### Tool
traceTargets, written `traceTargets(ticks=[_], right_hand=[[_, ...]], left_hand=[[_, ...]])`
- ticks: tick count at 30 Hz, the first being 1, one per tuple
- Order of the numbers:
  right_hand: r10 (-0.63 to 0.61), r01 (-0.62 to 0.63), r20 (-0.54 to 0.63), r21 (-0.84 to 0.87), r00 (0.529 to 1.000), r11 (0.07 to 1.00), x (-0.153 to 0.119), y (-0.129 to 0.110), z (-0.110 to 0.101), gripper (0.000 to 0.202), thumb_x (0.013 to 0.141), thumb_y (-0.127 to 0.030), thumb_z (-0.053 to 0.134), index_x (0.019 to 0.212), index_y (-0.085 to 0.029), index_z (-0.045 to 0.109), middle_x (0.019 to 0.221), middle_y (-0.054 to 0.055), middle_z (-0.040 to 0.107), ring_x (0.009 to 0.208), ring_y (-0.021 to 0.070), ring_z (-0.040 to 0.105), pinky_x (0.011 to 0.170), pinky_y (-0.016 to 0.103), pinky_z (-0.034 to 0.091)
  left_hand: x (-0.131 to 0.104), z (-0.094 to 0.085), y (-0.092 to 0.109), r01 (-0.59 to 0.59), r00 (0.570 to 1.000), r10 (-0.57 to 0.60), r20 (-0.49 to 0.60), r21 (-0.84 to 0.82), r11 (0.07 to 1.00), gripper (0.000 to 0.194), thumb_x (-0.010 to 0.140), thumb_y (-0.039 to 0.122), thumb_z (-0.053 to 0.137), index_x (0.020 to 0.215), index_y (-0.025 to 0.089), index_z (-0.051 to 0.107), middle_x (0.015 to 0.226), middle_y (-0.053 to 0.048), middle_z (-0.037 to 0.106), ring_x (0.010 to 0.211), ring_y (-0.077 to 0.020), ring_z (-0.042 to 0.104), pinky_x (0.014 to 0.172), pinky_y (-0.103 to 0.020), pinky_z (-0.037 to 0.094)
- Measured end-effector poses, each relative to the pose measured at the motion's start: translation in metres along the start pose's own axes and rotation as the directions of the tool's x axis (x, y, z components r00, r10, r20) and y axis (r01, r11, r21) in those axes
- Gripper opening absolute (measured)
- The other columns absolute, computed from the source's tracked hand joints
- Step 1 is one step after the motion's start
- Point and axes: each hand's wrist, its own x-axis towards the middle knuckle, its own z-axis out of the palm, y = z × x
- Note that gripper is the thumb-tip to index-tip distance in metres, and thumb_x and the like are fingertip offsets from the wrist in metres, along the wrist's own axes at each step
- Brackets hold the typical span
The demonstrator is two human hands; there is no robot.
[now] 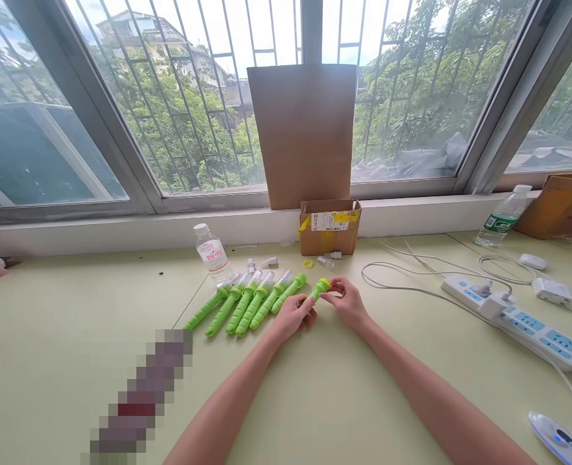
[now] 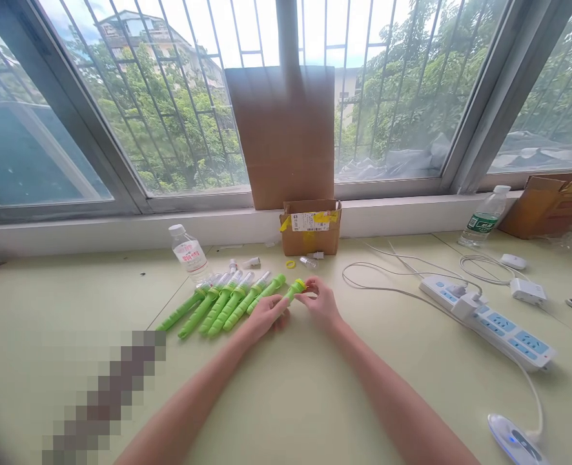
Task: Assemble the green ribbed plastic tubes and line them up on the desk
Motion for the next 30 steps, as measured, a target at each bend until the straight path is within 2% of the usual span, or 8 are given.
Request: traceTargets(ticks=[5, 13, 17, 21, 25, 30], right_hand=[[-0.002, 0.002, -0.016, -0.023, 1.000, 1.000, 0.001, 0.003, 0.000, 0.036, 0.066, -0.047, 0.073, 0.080, -0.021, 0.052, 0.083, 0.003, 0.064, 0.085, 0.0216, 0.065, 0.073, 0.035, 0.057], [-0.006, 0.006, -0.032, -0.009, 0.999, 1.000, 0.000, 0.000, 0.002, 0.037, 0.067, -0.046, 0.073, 0.084, -0.021, 0.053, 0.088, 0.005, 0.065, 0.086, 0.0219, 0.065, 0.073, 0.036, 0.057], [-0.022, 0.022, 0.007, 0.006, 1.000, 1.000, -0.002, -0.004, 0.002, 0.038, 0.066, -0.045, 0.074, 0.086, -0.021, 0.051, 0.090, 0.005, 0.064, 0.088, 0.0216, 0.065, 0.073, 0.036, 0.058], [-0.039, 0.038, 0.042, 0.015, 0.998, 0.999, -0.002, -0.005, 0.001, 0.042, 0.062, -0.043, 0.076, 0.088, -0.022, 0.051, 0.093, 0.004, 0.064, 0.092, 0.0216, 0.064, 0.074, 0.037, 0.059], [-0.078, 0.078, 0.008, -0.003, 0.997, 0.997, -0.003, -0.001, 0.002, 0.035, 0.066, -0.043, 0.073, 0.082, -0.022, 0.051, 0.090, 0.004, 0.066, 0.088, 0.0211, 0.065, 0.075, 0.039, 0.059], [-0.106, 0.106, -0.023, -0.002, 0.994, 0.994, -0.004, 0.002, 0.005, 0.029, 0.070, -0.043, 0.070, 0.083, -0.022, 0.054, 0.093, 0.005, 0.067, 0.083, 0.0210, 0.067, 0.076, 0.041, 0.058]], left_hand=[[0.001, -0.003, 0.001, -0.027, 1.000, 0.026, 0.017, 0.057, 0.998, 0.043, 0.081, 0.059, 0.047, 0.072, 0.017, 0.053, 0.059, 0.002, 0.058, 0.034, -0.0047, 0.041, 0.035, -0.019, 0.029], [0.000, -0.004, 0.003, -0.001, 1.000, 0.000, 0.027, 0.043, 0.999, 0.046, 0.082, 0.061, 0.044, 0.081, 0.016, 0.057, 0.063, 0.000, 0.061, 0.032, -0.0041, 0.037, 0.033, -0.020, 0.024], [-0.001, -0.006, 0.005, 0.017, 0.999, -0.018, 0.032, 0.032, 0.999, 0.050, 0.081, 0.063, 0.043, 0.084, 0.015, 0.059, 0.065, -0.001, 0.063, 0.032, -0.0042, 0.037, 0.033, -0.020, 0.025], [-0.002, -0.009, 0.006, 0.016, 0.997, -0.016, 0.072, 0.003, 1.000, 0.051, 0.082, 0.064, 0.041, 0.085, 0.016, 0.059, 0.063, -0.003, 0.063, 0.031, -0.0049, 0.036, 0.031, -0.021, 0.021], [-0.001, -0.011, 0.005, 0.062, 0.994, -0.062, 0.091, 0.005, 0.998, 0.052, 0.082, 0.065, 0.038, 0.081, 0.017, 0.059, 0.056, -0.003, 0.062, 0.029, -0.0061, 0.035, 0.030, -0.022, 0.019], [-0.003, -0.009, 0.006, -0.004, 0.997, -0.003, 0.073, 0.104, 0.995, 0.041, 0.076, 0.059, 0.053, 0.079, 0.018, 0.055, 0.051, 0.003, 0.057, 0.030, -0.0053, 0.035, 0.032, -0.020, 0.023]])
